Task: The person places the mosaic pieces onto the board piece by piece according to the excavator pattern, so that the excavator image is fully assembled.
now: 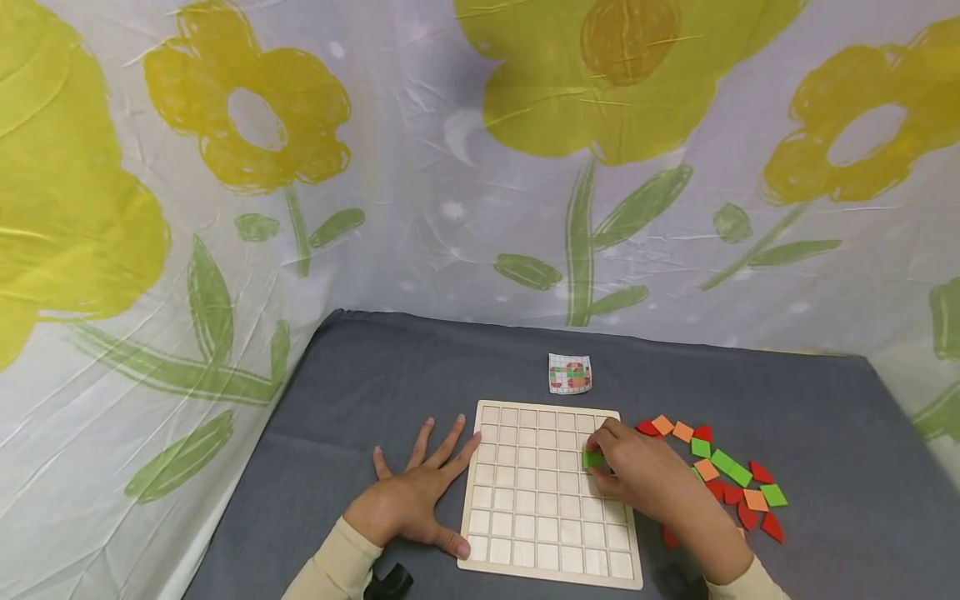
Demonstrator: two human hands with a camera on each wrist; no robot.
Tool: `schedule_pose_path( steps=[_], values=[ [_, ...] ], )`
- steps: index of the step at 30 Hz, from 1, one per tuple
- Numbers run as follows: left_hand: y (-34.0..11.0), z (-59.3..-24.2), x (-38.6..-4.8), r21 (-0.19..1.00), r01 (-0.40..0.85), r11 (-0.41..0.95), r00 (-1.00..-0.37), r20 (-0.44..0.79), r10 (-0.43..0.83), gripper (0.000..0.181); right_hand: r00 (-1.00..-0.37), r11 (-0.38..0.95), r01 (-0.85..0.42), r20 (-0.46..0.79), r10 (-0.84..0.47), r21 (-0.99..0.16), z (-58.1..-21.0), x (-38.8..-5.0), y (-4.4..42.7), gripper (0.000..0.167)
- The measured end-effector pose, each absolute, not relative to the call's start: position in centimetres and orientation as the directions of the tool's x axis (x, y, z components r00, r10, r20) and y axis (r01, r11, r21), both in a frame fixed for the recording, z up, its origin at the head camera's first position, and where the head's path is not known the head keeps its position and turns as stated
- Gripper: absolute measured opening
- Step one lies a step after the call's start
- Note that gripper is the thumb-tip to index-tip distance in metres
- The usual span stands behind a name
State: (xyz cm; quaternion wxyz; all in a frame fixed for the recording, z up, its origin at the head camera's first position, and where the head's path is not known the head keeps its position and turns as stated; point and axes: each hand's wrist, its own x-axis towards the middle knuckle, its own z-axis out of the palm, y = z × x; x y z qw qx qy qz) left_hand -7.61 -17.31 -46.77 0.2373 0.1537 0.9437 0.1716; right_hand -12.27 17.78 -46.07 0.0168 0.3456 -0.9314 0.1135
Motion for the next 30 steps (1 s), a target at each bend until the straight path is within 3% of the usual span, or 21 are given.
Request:
schedule_pose_path(
  steps=[19, 30],
  values=[
    [-17.0, -46.3, -7.4, 0.39, 0.203, 0.898, -0.837, -0.407, 0.366, 0.143, -0.782, 0.751, -0.608, 0.03, -0.623, -0.256, -45.8, -12.1, 17.5, 0.027],
    [-17.1, -46.5, -7.5, 0.384, 0.202, 0.901, -0.84, -0.405, 0.361, 0.142, -0.85, 0.814, -0.51, 0.016, -0.527, -0.279, -44.7, -11.8, 20.5, 0.026]
  ],
)
